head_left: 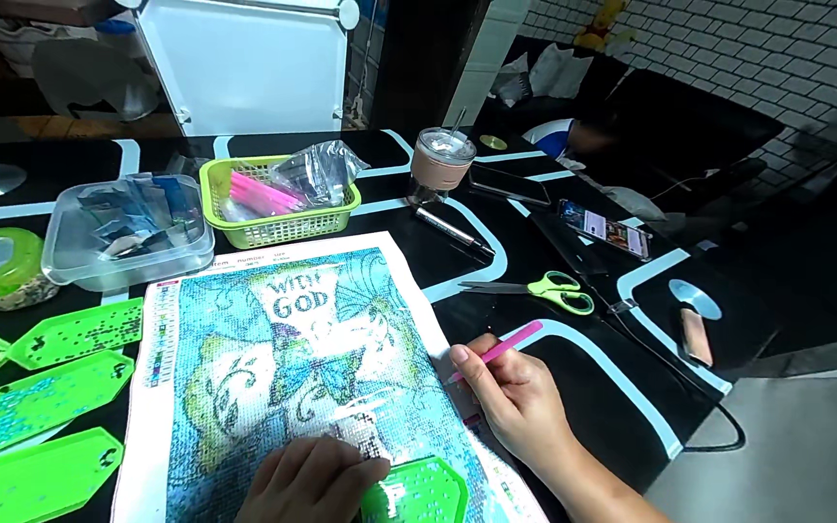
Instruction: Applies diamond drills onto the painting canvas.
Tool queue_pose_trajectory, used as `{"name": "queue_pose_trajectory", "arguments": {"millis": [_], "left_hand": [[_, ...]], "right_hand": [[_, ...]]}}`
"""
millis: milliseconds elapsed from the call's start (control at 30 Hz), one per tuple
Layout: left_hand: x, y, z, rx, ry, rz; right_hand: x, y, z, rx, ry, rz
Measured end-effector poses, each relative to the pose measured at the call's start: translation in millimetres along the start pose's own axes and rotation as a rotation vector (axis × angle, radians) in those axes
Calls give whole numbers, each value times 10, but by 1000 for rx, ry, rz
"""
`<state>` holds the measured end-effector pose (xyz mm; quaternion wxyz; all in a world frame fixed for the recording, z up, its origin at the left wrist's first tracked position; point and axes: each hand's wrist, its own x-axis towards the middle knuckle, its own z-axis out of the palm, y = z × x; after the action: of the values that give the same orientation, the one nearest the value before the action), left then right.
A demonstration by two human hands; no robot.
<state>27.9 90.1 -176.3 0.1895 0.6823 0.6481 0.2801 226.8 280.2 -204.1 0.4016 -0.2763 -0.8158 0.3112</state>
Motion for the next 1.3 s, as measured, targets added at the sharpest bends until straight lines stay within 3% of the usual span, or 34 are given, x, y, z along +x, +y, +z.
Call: {"name": "queue_pose_trajectory", "arguments": {"millis": [67, 200, 300, 1300], "left_hand": [[-3, -2, 4, 2, 8, 2], [-1, -14, 14, -2, 26, 13], [-2, -22, 18, -10, 35, 20], [1, -31, 45, -16, 61, 19]], "right_hand": [[-8, -8, 0, 11, 1, 10], [46, -29, -43, 279, 79, 247], [73, -47, -39, 391, 150, 321], [33, -71, -10, 371, 171, 188]]}}
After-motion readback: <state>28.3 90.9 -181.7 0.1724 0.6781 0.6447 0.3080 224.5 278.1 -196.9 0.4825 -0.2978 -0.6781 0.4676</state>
